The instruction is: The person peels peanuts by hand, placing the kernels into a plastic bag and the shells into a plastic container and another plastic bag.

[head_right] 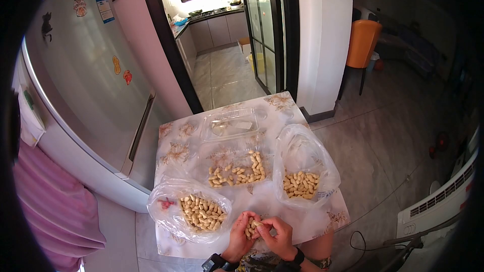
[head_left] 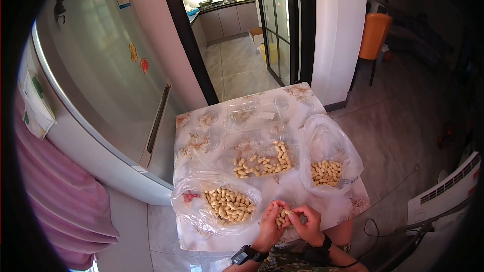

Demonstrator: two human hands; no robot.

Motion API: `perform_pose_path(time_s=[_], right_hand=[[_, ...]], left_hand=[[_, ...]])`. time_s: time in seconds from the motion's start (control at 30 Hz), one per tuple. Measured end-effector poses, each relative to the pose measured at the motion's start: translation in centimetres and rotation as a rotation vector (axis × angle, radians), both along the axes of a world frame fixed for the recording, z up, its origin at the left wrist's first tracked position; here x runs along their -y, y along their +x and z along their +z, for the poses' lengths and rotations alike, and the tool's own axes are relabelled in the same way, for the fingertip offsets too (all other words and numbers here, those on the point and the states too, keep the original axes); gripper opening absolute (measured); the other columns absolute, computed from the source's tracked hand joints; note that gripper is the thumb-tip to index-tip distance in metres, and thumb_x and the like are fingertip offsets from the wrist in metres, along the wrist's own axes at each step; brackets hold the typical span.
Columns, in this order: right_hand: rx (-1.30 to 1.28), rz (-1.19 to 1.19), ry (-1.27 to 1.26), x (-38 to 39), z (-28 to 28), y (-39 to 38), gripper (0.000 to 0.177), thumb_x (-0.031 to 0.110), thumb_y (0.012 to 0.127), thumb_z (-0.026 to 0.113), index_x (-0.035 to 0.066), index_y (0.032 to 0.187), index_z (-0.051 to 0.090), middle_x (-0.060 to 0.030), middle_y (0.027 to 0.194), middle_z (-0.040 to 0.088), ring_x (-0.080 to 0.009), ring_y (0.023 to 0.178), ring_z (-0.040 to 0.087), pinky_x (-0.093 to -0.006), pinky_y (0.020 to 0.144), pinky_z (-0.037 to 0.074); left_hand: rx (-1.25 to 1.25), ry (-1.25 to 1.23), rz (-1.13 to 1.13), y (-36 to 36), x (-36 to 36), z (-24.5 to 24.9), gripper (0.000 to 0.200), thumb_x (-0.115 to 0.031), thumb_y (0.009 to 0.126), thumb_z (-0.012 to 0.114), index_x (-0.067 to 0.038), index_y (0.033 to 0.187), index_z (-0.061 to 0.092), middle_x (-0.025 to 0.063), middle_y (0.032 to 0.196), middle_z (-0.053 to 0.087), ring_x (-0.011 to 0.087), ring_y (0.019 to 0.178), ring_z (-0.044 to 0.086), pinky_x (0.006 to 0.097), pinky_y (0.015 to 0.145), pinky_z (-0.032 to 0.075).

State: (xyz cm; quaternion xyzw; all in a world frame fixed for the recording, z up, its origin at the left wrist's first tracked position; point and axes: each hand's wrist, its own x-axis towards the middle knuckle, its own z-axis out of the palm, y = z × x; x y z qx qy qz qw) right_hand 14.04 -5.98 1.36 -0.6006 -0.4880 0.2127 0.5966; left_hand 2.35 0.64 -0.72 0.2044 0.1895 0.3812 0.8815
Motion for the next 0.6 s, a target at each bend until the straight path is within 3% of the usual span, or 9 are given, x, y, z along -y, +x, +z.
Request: perform_pose_path(time_s=[0.3, 0.37, 0.6], right_hand=[[-0.04, -0.051, 0.031, 0.2, -0.2, 0.2, 0.01, 0.009, 0.083, 0.07, 0.001, 0.087, 0.064, -0.0086, 0.075, 0.065, -0.0153, 0.066, 0.063, -0.0274, 0.062, 0.049], [-0.07, -0.058, 0.034, 0.1, -0.2, 0.2, 0.01, 0.009, 0.083, 0.07, 0.001, 0.088, 0.064, -0.0089, 0.075, 0.065, -0.0152, 0.068, 0.063, -0.0275, 0.062, 0.049], [0.126, 0.068, 0.132, -0.4, 3.7, -1.1, 0.016, 0.008, 0.079, 0.074, 0.004, 0.091, 0.065, -0.0087, 0.077, 0.064, -0.0197, 0.064, 0.062, -0.0289, 0.061, 0.05]], left_hand=[[0.038, 0.012, -0.01, 0.0, 0.0, 0.2, 0.026, -0.029, 0.103, 0.041, -0.006, 0.108, 0.05, 0.0073, 0.095, 0.056, 0.0149, 0.074, 0.054, 0.0254, 0.06, 0.043], [0.032, 0.036, 0.006, 0.1, 0.0, 0.4, 0.026, -0.029, 0.104, 0.039, -0.006, 0.11, 0.05, 0.0067, 0.096, 0.056, 0.0132, 0.067, 0.051, 0.0247, 0.054, 0.039], [-0.108, -0.023, 0.089, 0.8, 0.4, 1.1, 0.027, -0.03, 0.104, 0.04, -0.006, 0.109, 0.051, 0.0053, 0.094, 0.056, 0.0139, 0.073, 0.054, 0.0246, 0.062, 0.045]])
